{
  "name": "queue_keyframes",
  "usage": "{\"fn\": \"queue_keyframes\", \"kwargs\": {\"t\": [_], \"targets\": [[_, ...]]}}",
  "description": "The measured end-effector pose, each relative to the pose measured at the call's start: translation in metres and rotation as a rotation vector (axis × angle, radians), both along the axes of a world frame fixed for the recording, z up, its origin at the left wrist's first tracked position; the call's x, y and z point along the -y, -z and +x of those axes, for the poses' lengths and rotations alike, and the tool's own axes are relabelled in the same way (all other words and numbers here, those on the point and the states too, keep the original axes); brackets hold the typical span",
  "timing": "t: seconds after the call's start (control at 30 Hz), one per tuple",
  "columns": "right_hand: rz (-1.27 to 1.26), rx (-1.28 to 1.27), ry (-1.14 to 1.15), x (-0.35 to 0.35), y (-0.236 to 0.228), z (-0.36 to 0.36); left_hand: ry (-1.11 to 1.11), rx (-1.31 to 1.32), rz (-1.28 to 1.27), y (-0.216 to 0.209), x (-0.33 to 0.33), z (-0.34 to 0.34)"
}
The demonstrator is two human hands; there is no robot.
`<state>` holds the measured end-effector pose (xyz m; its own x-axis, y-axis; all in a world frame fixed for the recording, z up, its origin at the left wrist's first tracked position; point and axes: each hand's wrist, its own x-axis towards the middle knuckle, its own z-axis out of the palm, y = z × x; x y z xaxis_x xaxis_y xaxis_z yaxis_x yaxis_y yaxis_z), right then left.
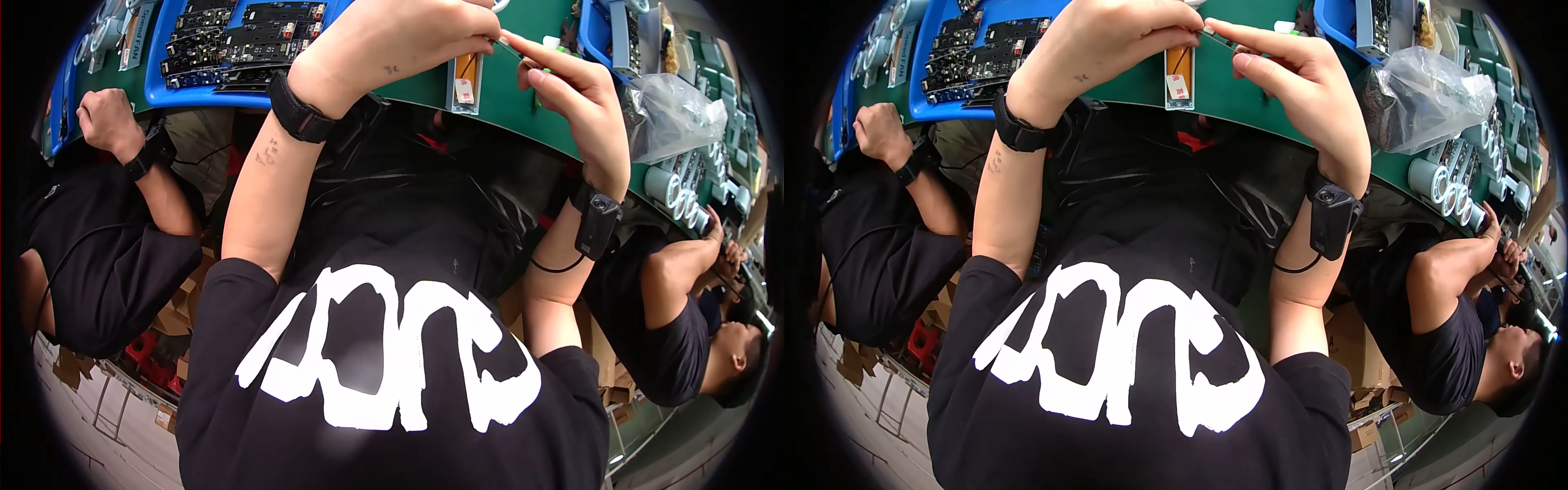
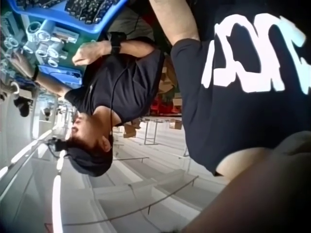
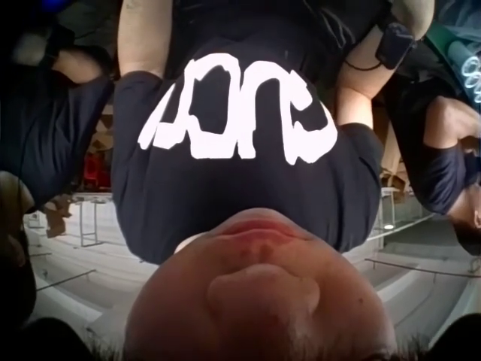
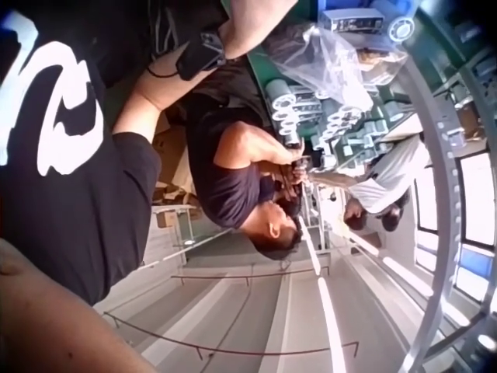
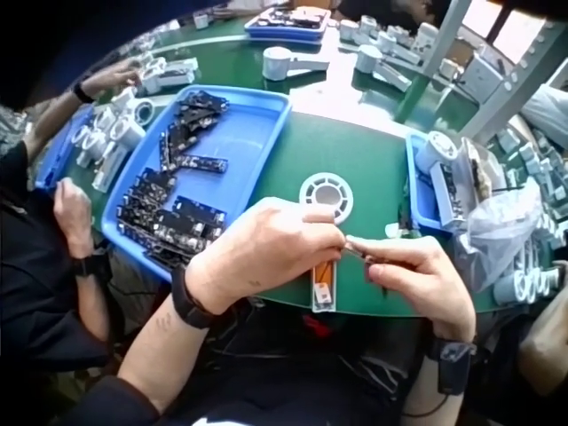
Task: The person picks up a circuit board from a tray, connects a wire to it, and presses the board into the handle of a handheld fan.
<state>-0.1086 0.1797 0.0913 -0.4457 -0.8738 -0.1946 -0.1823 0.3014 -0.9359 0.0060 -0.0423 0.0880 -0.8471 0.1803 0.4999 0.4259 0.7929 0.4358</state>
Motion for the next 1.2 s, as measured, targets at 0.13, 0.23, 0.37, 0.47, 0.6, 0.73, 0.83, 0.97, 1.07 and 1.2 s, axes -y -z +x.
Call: {"fn": "queue_keyframes", "kwargs": {"t": [0.13,0.23,0.37,0.47,0.6,0.73,0.83,0.97,1.07,1.2], "targets": [[-0.015,0.066,0.011,0.001,0.002,0.000,-0.012,0.027,0.023,-0.001,-0.002,0.003],[-0.020,0.126,0.028,-0.001,0.003,-0.001,-0.018,0.061,0.042,-0.001,-0.004,0.003],[-0.038,0.180,0.017,0.001,0.004,-0.005,-0.020,0.049,0.111,0.000,-0.003,0.000],[-0.054,0.217,-0.016,0.000,0.007,-0.009,0.024,-0.157,0.075,0.006,-0.002,-0.003],[-0.082,0.217,-0.026,0.001,0.011,-0.011,0.055,-0.154,0.048,0.005,0.000,-0.002],[-0.047,0.228,-0.068,0.004,0.009,-0.017,0.080,-0.112,0.045,-0.002,0.003,-0.001],[-0.002,0.199,-0.114,0.005,0.006,-0.021,0.061,0.029,0.083,0.002,0.004,-0.001],[0.044,0.147,-0.159,0.004,0.001,-0.026,0.067,0.103,0.096,0.000,0.003,-0.003],[0.053,0.108,-0.163,0.005,-0.003,-0.025,0.062,0.102,0.102,-0.001,0.003,-0.004],[0.018,0.114,-0.097,0.004,-0.005,-0.014,0.031,-0.068,0.066,0.007,0.003,-0.006]]}}
